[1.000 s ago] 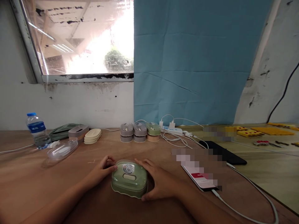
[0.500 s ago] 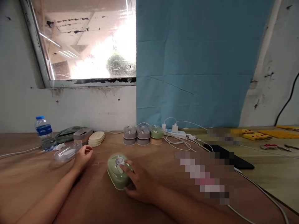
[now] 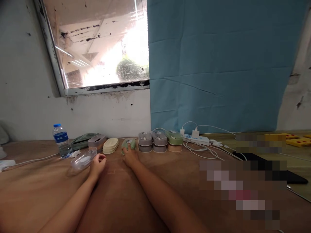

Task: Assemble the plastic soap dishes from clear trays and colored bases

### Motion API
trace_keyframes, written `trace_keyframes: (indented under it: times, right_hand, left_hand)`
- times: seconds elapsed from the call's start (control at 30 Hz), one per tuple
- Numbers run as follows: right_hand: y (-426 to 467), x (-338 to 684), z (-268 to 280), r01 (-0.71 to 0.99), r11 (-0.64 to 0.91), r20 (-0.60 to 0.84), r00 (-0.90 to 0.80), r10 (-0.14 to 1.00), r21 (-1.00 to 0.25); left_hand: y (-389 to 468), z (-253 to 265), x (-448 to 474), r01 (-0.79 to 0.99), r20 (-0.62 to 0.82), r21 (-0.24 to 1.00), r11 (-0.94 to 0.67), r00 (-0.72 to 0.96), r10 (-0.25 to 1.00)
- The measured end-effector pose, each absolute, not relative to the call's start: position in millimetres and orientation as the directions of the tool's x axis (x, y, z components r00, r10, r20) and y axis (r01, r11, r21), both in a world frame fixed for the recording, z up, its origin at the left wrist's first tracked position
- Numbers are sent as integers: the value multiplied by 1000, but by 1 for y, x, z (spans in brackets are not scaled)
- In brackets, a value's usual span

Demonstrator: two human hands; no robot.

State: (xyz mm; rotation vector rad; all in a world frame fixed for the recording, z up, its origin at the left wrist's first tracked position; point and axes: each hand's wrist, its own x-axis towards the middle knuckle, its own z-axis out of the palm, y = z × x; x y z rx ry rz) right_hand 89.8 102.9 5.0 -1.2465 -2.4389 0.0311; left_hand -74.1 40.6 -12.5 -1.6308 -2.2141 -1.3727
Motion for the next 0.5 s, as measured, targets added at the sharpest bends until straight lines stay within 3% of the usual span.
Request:
trace_keyframes:
  times: [0.33,0.5]
  right_hand:
    - [123,104,1,799,571,389,-473,791,-189]
    - [80,126,4,706,698,426,-598,678,-119]
  left_hand:
    - [55,-20,-73,961,671,265,83,-246,699]
    - [86,-20,-78,996,698,87,7,-66,713]
